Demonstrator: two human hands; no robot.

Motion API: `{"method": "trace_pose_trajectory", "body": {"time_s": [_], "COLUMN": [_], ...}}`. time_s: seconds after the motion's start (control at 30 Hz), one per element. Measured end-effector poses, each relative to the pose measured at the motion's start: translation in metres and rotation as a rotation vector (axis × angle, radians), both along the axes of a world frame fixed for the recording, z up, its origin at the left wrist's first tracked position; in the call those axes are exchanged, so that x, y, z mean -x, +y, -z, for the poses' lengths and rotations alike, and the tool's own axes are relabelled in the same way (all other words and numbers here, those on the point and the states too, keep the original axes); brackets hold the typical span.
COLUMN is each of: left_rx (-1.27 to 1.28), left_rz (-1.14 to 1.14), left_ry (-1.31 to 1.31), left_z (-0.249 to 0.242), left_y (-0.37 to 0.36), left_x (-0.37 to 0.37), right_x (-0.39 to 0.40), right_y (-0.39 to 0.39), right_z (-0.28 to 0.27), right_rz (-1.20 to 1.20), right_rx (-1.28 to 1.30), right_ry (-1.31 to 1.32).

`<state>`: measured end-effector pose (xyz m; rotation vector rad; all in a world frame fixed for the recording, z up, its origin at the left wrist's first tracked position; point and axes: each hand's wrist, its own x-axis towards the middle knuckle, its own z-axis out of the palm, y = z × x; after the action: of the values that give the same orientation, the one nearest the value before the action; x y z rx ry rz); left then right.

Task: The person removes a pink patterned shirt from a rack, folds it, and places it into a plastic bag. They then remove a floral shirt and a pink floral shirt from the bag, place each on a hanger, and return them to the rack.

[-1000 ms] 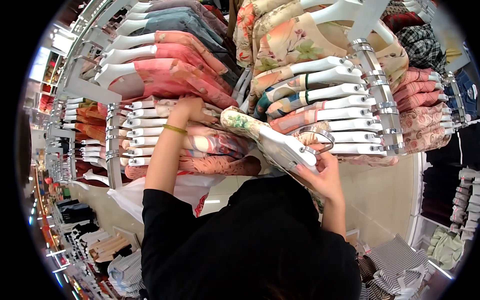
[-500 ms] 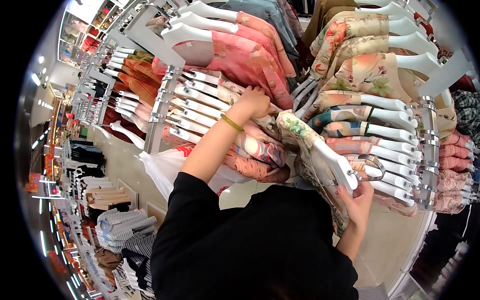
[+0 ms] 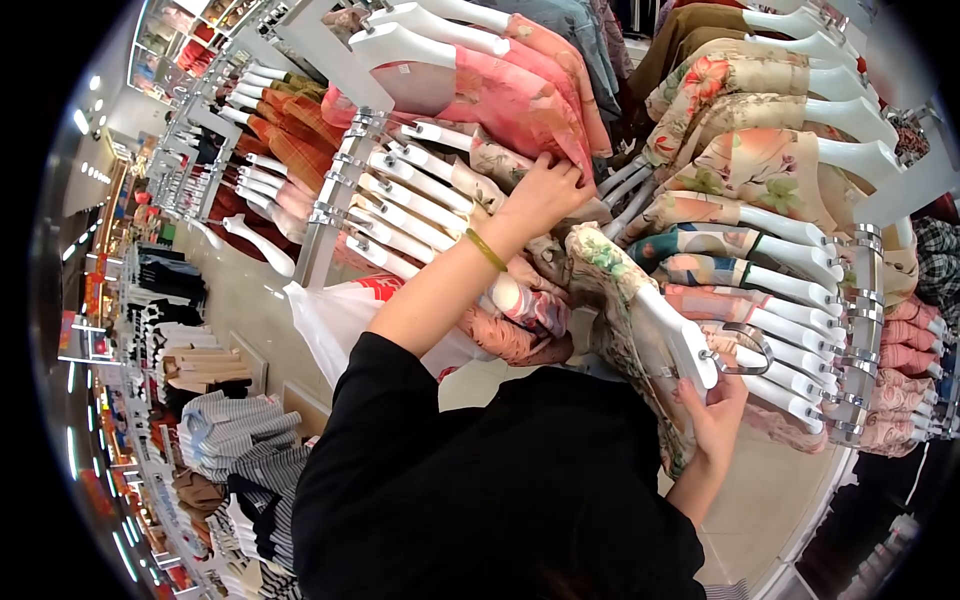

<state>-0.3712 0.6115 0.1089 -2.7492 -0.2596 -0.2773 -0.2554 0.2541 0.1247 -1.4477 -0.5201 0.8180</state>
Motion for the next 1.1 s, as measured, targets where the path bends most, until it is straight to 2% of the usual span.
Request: {"method": "trace_pose_trajectory", "body": {"time_s": [0.07, 0.17, 0.3, 0.37, 0.47, 0.53, 0.63, 1.1], "left_rx": [0.03, 0.088, 0.019, 0.221, 0.249, 0.346, 0.32, 0.499], "left_rz": [-0.001, -0.037, -0.146, -0.411, -0.576, -0.599, -0.534, -0.404], "left_ry": [0.017, -0.163, -0.234, -0.169, -0.192, -0.244, -0.266, -0.19], "left_z": [-0.014, -0.02, -0.034, -0.038, -0.052, -0.055, -0.051, -0.048], "left_y": [-0.01, -0.027, -0.051, -0.053, -0.048, -0.037, -0.028, -0.027], "left_x": [0.002, 0.009, 0.033, 0.052, 0.076, 0.086, 0.093, 0.087], "right_x": [0.0, 0.005, 0.004, 0.004, 0.006, 0.008, 0.009, 0.011], "right_y": [0.002, 0.01, 0.009, 0.01, 0.011, 0.016, 0.02, 0.022], "right_z": [-0.004, -0.015, -0.017, -0.014, -0.017, -0.023, -0.025, -0.022], "right_rz": [-0.01, -0.019, -0.038, -0.029, -0.024, -0.057, -0.053, -0.015], "right_rx": [0.008, -0.004, 0.046, 0.017, 0.037, 0.055, 0.033, -0.04], "right_ry": [0.0, -0.007, 0.016, -0.008, -0.009, -0.037, -0.038, 0.016]}}
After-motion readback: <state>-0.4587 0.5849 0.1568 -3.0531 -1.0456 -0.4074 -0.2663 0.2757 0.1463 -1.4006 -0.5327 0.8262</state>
